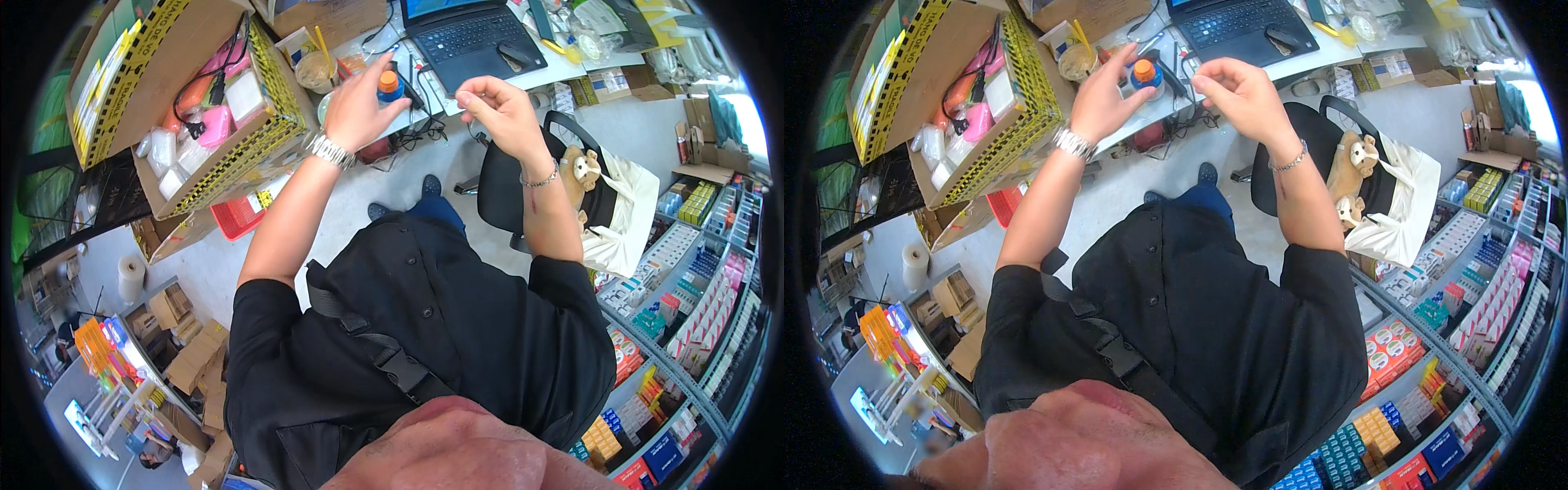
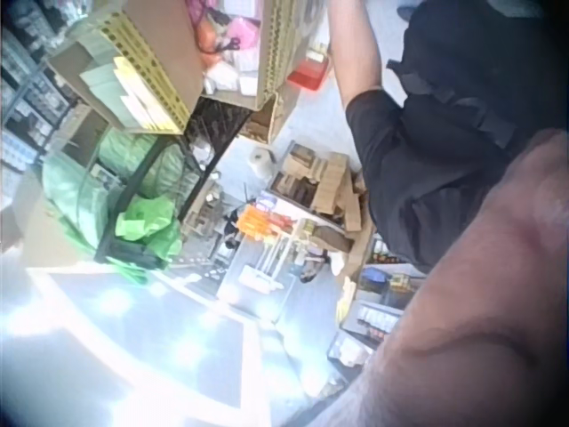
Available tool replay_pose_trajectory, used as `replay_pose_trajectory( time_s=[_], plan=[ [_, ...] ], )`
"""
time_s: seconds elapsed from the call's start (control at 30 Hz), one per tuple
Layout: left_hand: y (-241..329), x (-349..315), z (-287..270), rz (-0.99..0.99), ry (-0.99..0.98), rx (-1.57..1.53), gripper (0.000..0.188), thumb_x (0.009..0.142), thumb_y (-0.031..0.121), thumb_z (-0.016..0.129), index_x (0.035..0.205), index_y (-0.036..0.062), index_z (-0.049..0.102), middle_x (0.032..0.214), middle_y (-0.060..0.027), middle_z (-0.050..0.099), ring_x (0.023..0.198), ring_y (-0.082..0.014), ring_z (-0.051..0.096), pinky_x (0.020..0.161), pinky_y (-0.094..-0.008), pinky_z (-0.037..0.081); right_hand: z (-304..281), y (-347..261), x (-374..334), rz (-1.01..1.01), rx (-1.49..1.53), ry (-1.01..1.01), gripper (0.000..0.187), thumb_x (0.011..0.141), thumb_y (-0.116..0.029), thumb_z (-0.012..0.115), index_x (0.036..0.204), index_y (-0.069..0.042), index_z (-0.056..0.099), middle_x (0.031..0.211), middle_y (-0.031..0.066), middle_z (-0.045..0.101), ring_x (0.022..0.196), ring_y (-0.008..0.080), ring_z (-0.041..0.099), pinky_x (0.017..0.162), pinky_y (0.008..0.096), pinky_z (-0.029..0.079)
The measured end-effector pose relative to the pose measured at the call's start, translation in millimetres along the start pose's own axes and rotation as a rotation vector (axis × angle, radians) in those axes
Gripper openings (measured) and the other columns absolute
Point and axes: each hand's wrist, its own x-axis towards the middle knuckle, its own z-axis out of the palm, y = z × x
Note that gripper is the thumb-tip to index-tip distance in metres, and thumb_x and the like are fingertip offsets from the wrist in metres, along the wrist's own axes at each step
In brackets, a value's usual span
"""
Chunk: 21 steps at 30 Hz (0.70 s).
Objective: The person organizes items in a store, moving a basket, picking up a printed document, and placing bottles and boxes into baskets. They also handle a holographic sheet and a laptop.
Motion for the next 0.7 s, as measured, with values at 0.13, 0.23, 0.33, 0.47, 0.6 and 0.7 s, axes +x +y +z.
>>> replay_pose_trajectory(
  time_s=[0.13, 0.23, 0.33, 0.47, 0.6, 0.7],
  plan=[
    [-30, 25, 46, 0.077, -0.111, 0.587, 0.063, 0.076, 0.037, 0.071, 0.128, 0.0109, 0.048, 0.113, -0.0124, 0.062, 0.101, -0.0271, 0.06, 0.09, -0.0462, 0.039, -24, 15, -14, -0.004, 0.206, -0.041, 0.016, 0.089, -0.014, 0.063, 0.096, 0.0, 0.06, 0.087, 0.0021, 0.063, 0.076, 0.0088, 0.059, 0.069, 0.0231, 0.049],
    [-48, 41, 67, -0.036, -0.446, 0.606, 0.046, 0.078, 0.029, 0.069, 0.117, 0.0117, 0.054, 0.107, -0.0127, 0.062, 0.096, -0.0272, 0.063, 0.084, -0.0465, 0.041, -34, 17, -21, 0.033, 0.236, -0.033, 0.013, 0.09, -0.013, 0.062, 0.095, -0.002, 0.059, 0.085, 0.0016, 0.061, 0.075, 0.0087, 0.058, 0.071, 0.0229, 0.048],
    [-51, 46, 61, -0.142, -0.48, 0.424, 0.036, 0.081, 0.026, 0.065, 0.111, 0.0118, 0.055, 0.106, -0.0131, 0.063, 0.095, -0.0291, 0.063, 0.08, -0.0467, 0.044, -49, 30, -23, 0.066, 0.276, -0.075, 0.011, 0.09, -0.013, 0.062, 0.095, -0.003, 0.059, 0.088, 0.0017, 0.061, 0.08, 0.0088, 0.058, 0.075, 0.0234, 0.046],
    [-13, 38, 9, -0.175, -0.277, 0.147, 0.038, 0.082, 0.017, 0.068, 0.114, 0.01, 0.048, 0.108, -0.0136, 0.061, 0.098, -0.028, 0.062, 0.085, -0.0407, 0.049, -63, 46, -15, 0.045, 0.317, -0.156, 0.01, 0.089, -0.012, 0.063, 0.093, -0.004, 0.06, 0.098, 0.0031, 0.06, 0.091, 0.0104, 0.056, 0.084, 0.0252, 0.044],
    [3, 23, -35, -0.103, 0.073, -0.752, 0.052, 0.088, 0.012, 0.063, 0.128, 0.0078, 0.029, 0.117, -0.0164, 0.055, 0.105, -0.0242, 0.059, 0.093, -0.0351, 0.047, -46, 32, 3, 0.048, 0.329, -0.308, 0.013, 0.089, -0.02, 0.062, 0.089, -0.007, 0.06, 0.125, 0.009, 0.051, 0.113, 0.0161, 0.049, 0.096, 0.0311, 0.037],
    [24, 17, -48, 0.033, 0.362, -1.259, 0.045, 0.093, 0.016, 0.054, 0.131, 0.0104, 0.03, 0.116, -0.0198, 0.054, 0.105, -0.0342, 0.059, 0.09, -0.0437, 0.05, -19, 8, 15, -0.014, 0.403, -0.501, 0.014, 0.09, -0.021, 0.06, 0.093, -0.008, 0.059, 0.138, 0.0124, 0.041, 0.126, 0.0201, 0.041, 0.101, 0.0339, 0.033]
  ],
)
